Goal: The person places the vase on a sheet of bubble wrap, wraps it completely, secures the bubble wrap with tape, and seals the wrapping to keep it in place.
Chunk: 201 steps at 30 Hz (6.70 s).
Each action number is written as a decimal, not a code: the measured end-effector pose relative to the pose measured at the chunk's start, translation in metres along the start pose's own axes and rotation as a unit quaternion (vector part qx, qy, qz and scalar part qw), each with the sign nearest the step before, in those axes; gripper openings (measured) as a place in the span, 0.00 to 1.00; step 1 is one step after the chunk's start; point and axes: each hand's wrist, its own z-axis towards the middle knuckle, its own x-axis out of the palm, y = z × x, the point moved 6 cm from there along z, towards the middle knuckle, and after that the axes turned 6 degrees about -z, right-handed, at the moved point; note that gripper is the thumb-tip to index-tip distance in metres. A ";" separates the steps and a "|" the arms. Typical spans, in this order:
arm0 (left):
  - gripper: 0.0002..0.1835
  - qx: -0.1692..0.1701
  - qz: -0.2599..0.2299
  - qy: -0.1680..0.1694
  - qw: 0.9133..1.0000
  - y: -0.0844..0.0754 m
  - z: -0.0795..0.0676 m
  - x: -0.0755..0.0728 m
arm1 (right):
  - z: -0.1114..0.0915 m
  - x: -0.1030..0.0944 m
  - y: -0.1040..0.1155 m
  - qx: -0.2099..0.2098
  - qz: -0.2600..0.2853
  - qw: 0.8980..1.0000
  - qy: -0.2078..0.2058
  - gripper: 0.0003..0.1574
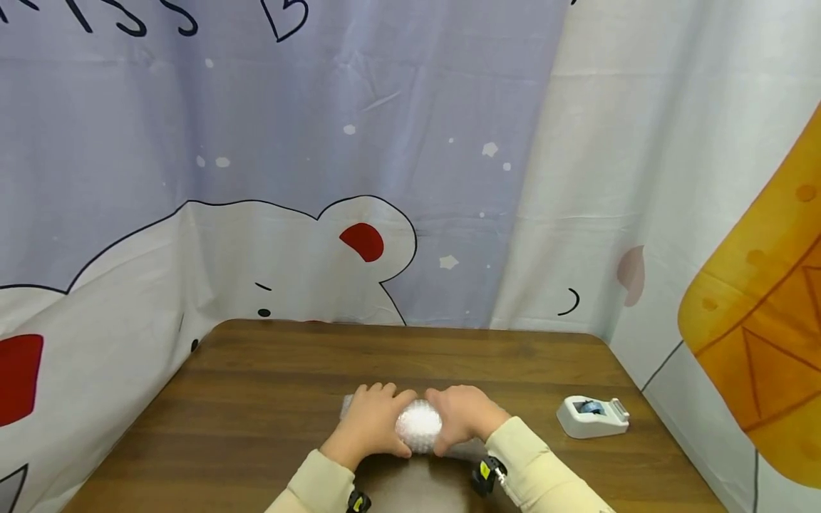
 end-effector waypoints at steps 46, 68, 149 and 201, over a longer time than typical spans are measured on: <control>0.52 -0.009 -0.013 -0.039 0.999 0.014 0.001 0.003 | 0.005 0.002 -0.010 0.029 0.026 0.999 0.012 0.39; 0.40 -0.004 0.024 -0.107 0.994 0.023 0.012 0.004 | -0.019 0.001 -0.009 0.018 -0.090 0.983 -0.162 0.54; 0.39 -0.060 -0.358 -0.195 0.911 0.074 -0.003 0.036 | -0.207 0.062 -0.244 0.351 0.118 0.844 -0.387 0.10; 0.37 -0.068 -0.374 -0.194 0.904 0.074 -0.003 0.039 | -0.213 0.074 -0.251 0.478 0.227 0.792 -0.303 0.21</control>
